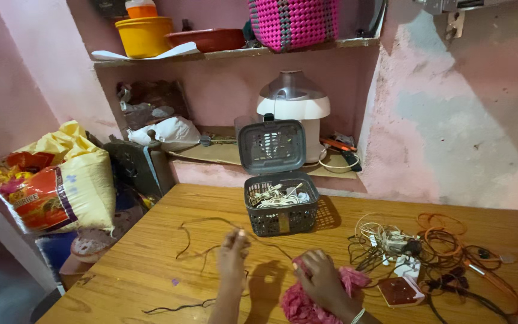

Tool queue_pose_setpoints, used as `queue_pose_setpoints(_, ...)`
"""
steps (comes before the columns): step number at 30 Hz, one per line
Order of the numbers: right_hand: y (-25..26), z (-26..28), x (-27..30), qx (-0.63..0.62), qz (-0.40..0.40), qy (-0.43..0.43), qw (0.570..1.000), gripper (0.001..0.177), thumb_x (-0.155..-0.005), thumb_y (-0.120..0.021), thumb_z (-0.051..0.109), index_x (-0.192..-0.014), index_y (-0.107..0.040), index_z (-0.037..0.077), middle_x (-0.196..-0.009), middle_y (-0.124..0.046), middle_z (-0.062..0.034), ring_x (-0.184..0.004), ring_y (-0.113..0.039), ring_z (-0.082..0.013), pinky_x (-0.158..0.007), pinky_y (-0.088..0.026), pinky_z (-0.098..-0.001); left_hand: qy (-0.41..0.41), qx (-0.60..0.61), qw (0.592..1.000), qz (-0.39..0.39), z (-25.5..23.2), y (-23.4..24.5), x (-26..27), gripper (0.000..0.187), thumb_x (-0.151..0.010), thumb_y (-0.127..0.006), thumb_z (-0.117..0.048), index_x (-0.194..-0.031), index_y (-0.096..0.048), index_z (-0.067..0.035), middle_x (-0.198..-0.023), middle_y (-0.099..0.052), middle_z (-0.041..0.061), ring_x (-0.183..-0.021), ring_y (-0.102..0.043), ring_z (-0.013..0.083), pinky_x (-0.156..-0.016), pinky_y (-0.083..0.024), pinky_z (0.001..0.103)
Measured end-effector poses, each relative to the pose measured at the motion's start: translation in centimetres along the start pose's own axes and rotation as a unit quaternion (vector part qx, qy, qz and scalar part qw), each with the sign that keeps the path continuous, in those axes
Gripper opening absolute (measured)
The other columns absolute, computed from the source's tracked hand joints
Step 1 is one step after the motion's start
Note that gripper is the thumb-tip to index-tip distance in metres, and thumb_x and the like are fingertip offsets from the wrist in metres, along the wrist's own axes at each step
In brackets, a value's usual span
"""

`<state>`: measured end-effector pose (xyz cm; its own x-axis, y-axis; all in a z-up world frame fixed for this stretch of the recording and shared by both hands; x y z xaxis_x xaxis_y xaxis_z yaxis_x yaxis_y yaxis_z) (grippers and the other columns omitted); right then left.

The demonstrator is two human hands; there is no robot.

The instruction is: The person wipes a black wire with a pink cloth on a wooden table. They repeatedly rub the cloth along the wire's length, occasionally repositioning the wire and cloth to continue cleaning.

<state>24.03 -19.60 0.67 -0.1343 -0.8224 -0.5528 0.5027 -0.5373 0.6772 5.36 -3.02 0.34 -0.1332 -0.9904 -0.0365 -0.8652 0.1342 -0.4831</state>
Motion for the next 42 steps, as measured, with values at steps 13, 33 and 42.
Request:
queue_pose_setpoints(13,1.2,3.3,-0.3,0.032,-0.076,0.074,0.994,0.017,-0.091,-0.067,0.019,-0.095,-0.065,0.003,-0.094,-0.065,-0.0127,-0.097,-0.057,-0.0332,-0.085,-0.043,-0.0459,0.005,-0.082,0.989,0.122,2.3,-3.6,3.6,0.010,-0.087,-0.078,-0.007,-0.085,-0.073,0.001,-0.074,-0.066,0.000,-0.067,-0.054,0.0115,-0.065,-0.043,0.027)
queue_pose_setpoints(33,0.8,-0.9,-0.9,0.137,-0.070,0.103,0.983,0.021,-0.093,-0.063,0.023,-0.100,-0.068,0.004,-0.102,-0.066,-0.0108,-0.103,-0.057,-0.0297,-0.092,-0.041,-0.0484,-0.012,0.055,0.998,-0.027,-2.3,1.5,-0.3,0.002,-0.083,-0.072,-0.002,-0.082,-0.071,-0.002,-0.081,-0.072,0.005,-0.078,-0.065,0.0162,-0.078,-0.054,0.028)
queue_pose_setpoints(42,2.7,-6.7,-1.3,0.263,-0.090,0.081,0.957,0.025,-0.095,-0.058,0.031,-0.101,-0.071,0.010,-0.103,-0.069,-0.0079,-0.103,-0.058,-0.0280,-0.094,-0.041,-0.0516,-0.054,0.049,0.994,-0.078,-2.9,3.9,-2.0,0.017,-0.093,-0.076,-0.009,-0.080,-0.065,-0.003,-0.077,-0.062,0.003,-0.070,-0.050,0.0129,-0.067,-0.042,0.030)
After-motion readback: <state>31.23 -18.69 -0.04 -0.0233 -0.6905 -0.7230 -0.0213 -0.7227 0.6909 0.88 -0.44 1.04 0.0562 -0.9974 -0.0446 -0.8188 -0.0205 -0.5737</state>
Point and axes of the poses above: each hand's wrist, its own x-axis away from the middle knuckle, its own y-axis out of the back of the hand, z = x × y, the point moved 1 cm from there along -x, towards the middle knuckle
